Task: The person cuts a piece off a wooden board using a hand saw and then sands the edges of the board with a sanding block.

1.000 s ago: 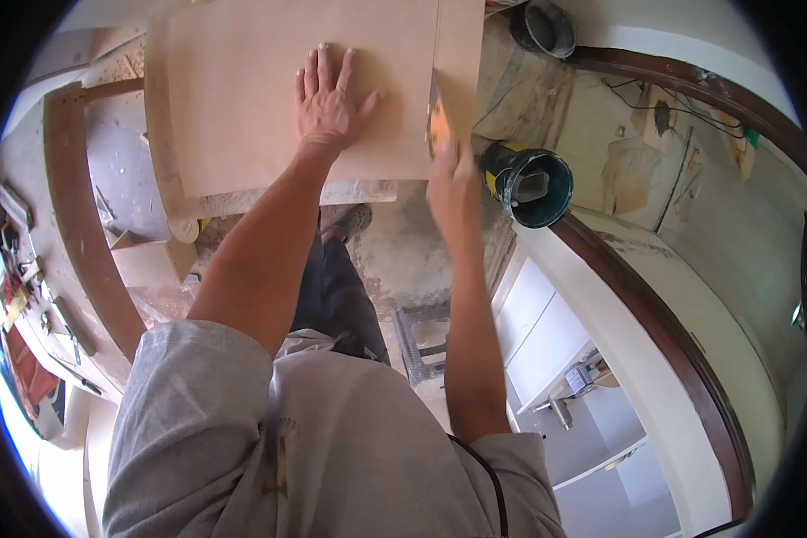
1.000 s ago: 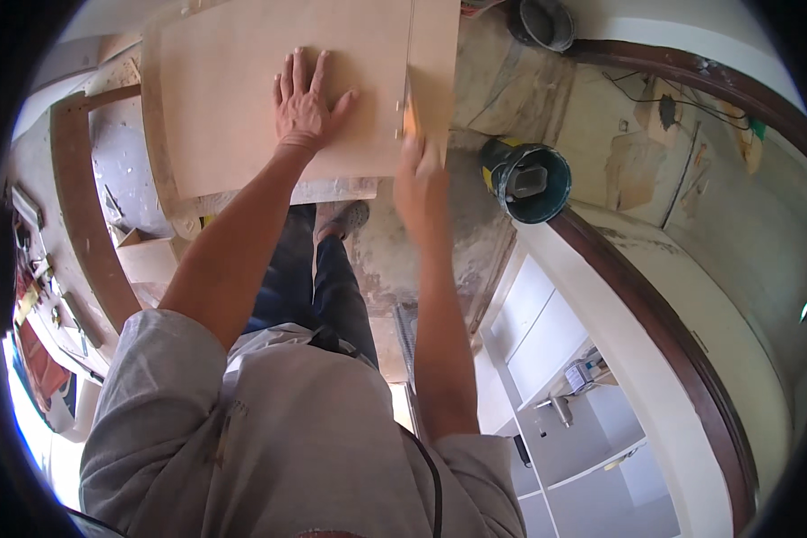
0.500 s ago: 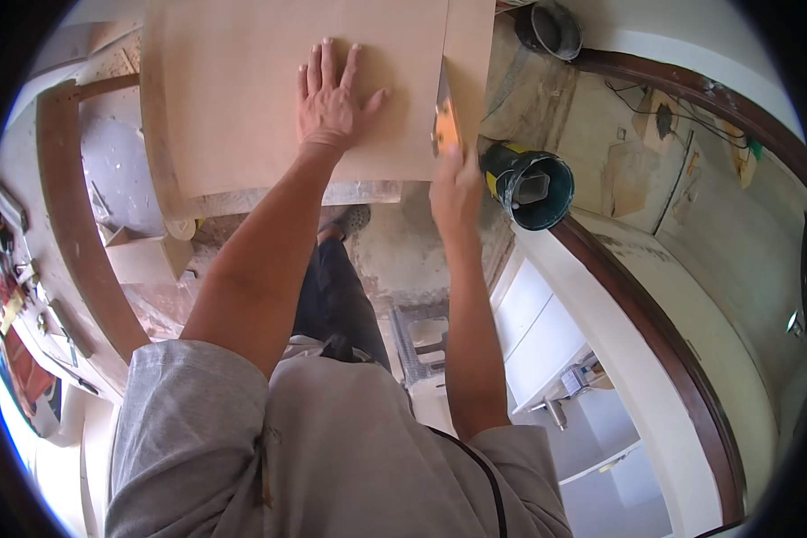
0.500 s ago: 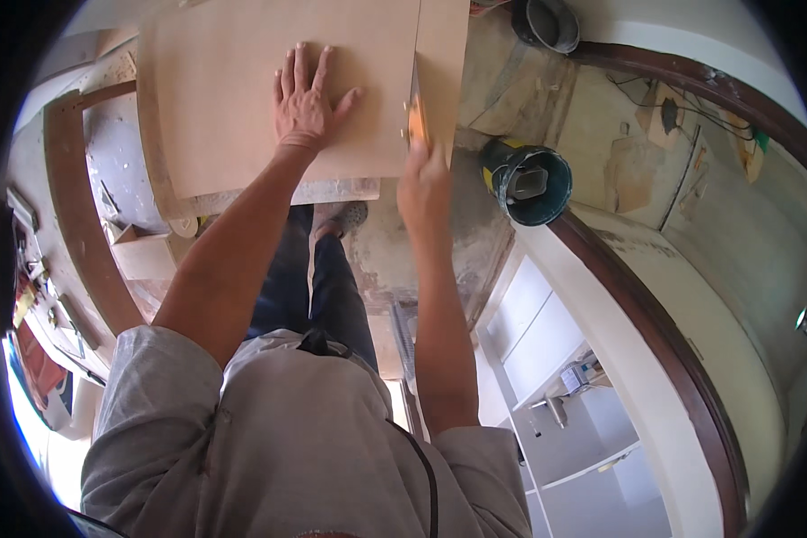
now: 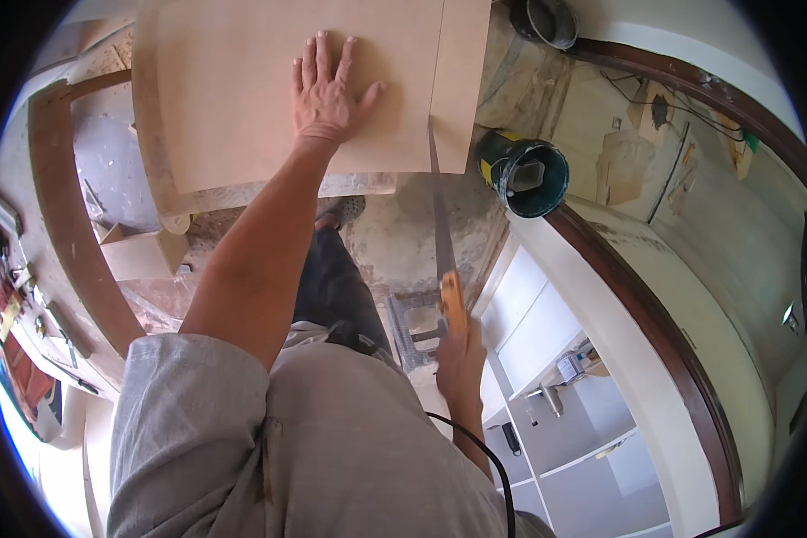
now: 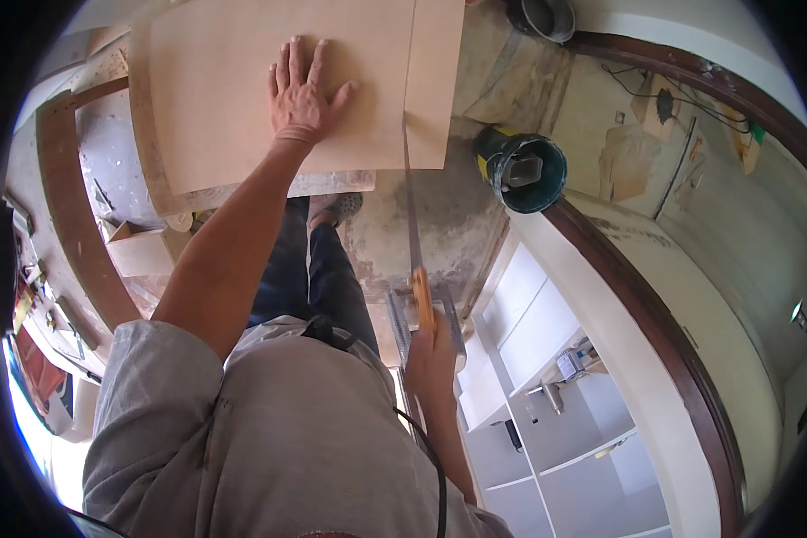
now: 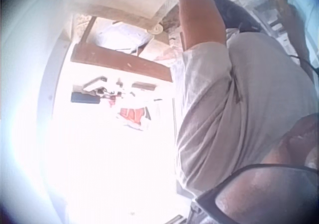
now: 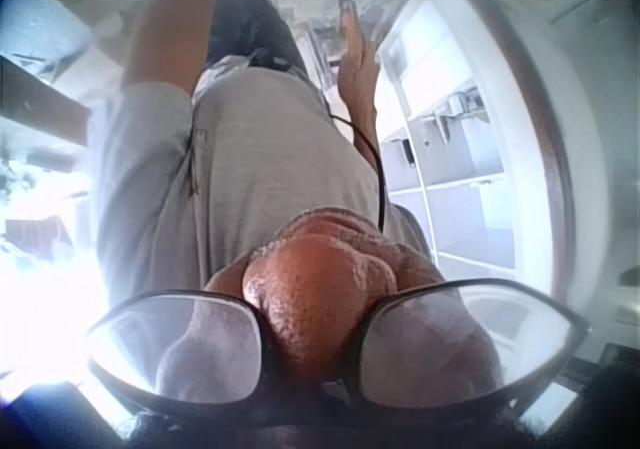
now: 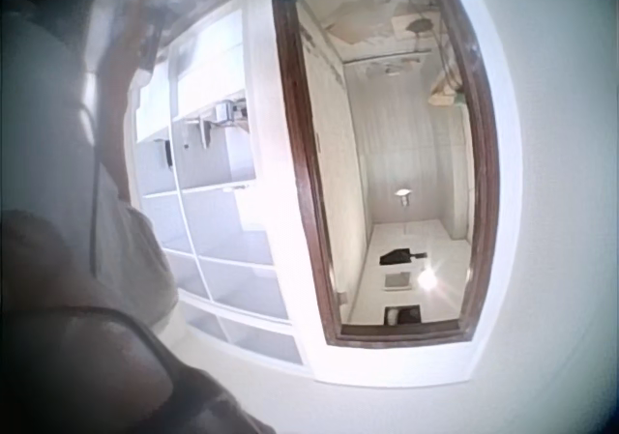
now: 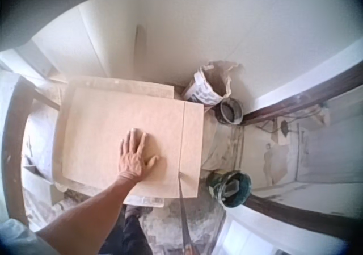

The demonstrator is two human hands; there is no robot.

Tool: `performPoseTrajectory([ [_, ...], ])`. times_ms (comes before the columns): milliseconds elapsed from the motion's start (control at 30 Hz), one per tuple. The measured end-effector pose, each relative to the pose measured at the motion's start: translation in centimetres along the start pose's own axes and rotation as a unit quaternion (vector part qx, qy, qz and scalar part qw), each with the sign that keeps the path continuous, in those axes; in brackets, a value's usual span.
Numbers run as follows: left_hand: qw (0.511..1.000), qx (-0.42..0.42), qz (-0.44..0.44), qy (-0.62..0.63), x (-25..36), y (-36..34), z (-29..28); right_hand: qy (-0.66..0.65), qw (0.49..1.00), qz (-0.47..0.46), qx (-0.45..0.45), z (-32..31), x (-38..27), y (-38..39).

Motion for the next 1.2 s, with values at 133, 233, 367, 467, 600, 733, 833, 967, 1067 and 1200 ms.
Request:
performPoseTrajectory([
  [133, 0.999, -0.021, -0.016, -0.029, -0.1, -0.3, 0.3, -0.06, 0.972, -0.206, 0.099, -1.4, -7.3, -16.3],
  [233, 1.0, 0.025, 0.006, 0.007, 0.2, -0.2, -0.3, -0.002, 0.965, -0.231, 0.126, -1.7, -11.3, -23.4],
  [367, 1.0, 0.016, 0.012, -0.009, 0.2, 0.4, -0.2, -0.045, 0.966, -0.231, 0.106, -2.1, -11.3, -19.2],
  [467, 1.0, 0.02, 0.01, 0.0, 0.2, 0.1, -0.2, -0.05, 0.986, -0.135, 0.08, -2.1, -6.4, -11.5],
  [600, 1.0, 0.015, 0.005, 0.0, 0.1, 0.0, -0.1, -0.047, 0.999, -0.012, 0.007, -1.2, 1.0, 1.0],
  [733, 1.0, 0.002, 0.0, -0.011, 0.0, -0.1, 0.1, 0.104, 0.99, -0.088, 0.036, -1.2, -2.2, -2.0],
  [833, 1.0, -0.01, -0.009, -0.014, -0.1, -0.2, 0.2, -0.071, 0.978, -0.177, 0.083, -1.5, -7.8, -15.4],
  [967, 0.999, -0.015, -0.008, -0.03, 0.0, -0.3, 0.1, 0.053, 0.966, -0.219, 0.126, -2.2, -12.8, -23.9],
  [1067, 1.0, 0.003, 0.0, -0.03, 0.1, -0.1, -0.1, -0.022, 0.971, -0.214, 0.103, -2.4, -11.0, -19.6],
  [1200, 0.999, 0.038, 0.002, 0.007, 0.1, 0.0, -0.4, -0.046, 0.994, -0.083, 0.046, -1.2, -3.3, -6.5],
])
Point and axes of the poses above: each hand's wrist, its own y-axis away from the middle knuckle, its own z-axis out of the palm, x = y × z, the point moved 7 cm from there along -y, towards the middle knuckle, and after that the axes turned 12 degrees about -x, right-handed, at the moved point
